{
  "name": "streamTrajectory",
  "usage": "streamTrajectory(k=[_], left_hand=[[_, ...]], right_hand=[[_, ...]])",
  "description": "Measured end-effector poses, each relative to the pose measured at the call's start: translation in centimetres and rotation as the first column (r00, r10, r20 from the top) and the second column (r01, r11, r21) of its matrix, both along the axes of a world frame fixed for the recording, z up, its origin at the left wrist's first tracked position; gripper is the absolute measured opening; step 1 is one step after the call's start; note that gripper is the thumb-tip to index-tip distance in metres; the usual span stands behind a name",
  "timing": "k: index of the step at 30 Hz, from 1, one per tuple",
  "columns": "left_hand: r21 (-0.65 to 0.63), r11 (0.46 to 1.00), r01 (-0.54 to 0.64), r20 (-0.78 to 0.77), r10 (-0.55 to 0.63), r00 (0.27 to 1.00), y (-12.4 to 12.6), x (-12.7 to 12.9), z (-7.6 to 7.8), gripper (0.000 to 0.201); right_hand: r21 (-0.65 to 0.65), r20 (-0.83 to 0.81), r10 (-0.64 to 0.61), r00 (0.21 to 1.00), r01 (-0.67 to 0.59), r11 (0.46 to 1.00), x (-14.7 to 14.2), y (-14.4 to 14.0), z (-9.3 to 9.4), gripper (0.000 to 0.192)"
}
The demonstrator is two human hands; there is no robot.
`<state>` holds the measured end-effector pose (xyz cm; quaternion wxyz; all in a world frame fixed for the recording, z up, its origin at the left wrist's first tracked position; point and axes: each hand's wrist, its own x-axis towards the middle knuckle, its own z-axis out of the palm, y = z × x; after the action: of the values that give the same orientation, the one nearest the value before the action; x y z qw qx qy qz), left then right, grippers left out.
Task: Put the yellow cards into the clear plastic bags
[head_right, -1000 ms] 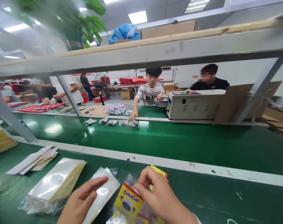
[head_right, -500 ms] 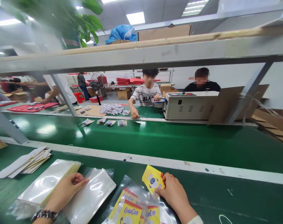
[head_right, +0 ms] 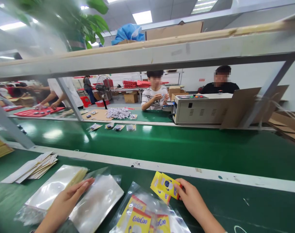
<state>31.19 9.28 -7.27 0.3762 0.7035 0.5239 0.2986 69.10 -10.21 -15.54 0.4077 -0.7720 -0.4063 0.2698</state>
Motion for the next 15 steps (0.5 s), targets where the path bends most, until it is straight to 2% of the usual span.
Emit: streamTrajectory(k=[2, 4, 9, 13, 15], left_hand=[[-0.091, 0.995, 0.033, 0.163, -0.018, 0.986, -1.0, 0.6, 0.1, 0.056], [-0.119, 0.991, 0.06, 0.269, -0.026, 0.963, -2.1, 1.4, 0.2, 0.059], [-0.138, 0.99, -0.015, 0.388, 0.068, 0.919, -4.0, 3.3, 0.5, 0.063], [-0.226, 0.974, 0.024, 0.434, 0.078, 0.898, -4.1, 3.8, 0.6, 0.065], [-0.224, 0.973, 0.049, 0.424, 0.052, 0.904, -4.3, 4.0, 0.6, 0.066]], right_hand=[[0.007, -0.039, -0.016, 0.999, 0.016, 1.0, -0.1, 0.0, 0.1, 0.033], [0.006, -0.063, -0.039, 0.997, 0.04, 0.999, -0.2, 0.1, 0.2, 0.03], [-0.008, -0.084, -0.085, 0.993, 0.085, 0.996, -0.5, 0.6, -0.4, 0.031], [-0.06, -0.082, -0.095, 0.992, 0.09, 0.994, -0.2, 0.6, -0.8, 0.013], [-0.06, -0.049, -0.096, 0.994, 0.093, 0.994, 0.2, 0.4, -0.6, 0.017]])
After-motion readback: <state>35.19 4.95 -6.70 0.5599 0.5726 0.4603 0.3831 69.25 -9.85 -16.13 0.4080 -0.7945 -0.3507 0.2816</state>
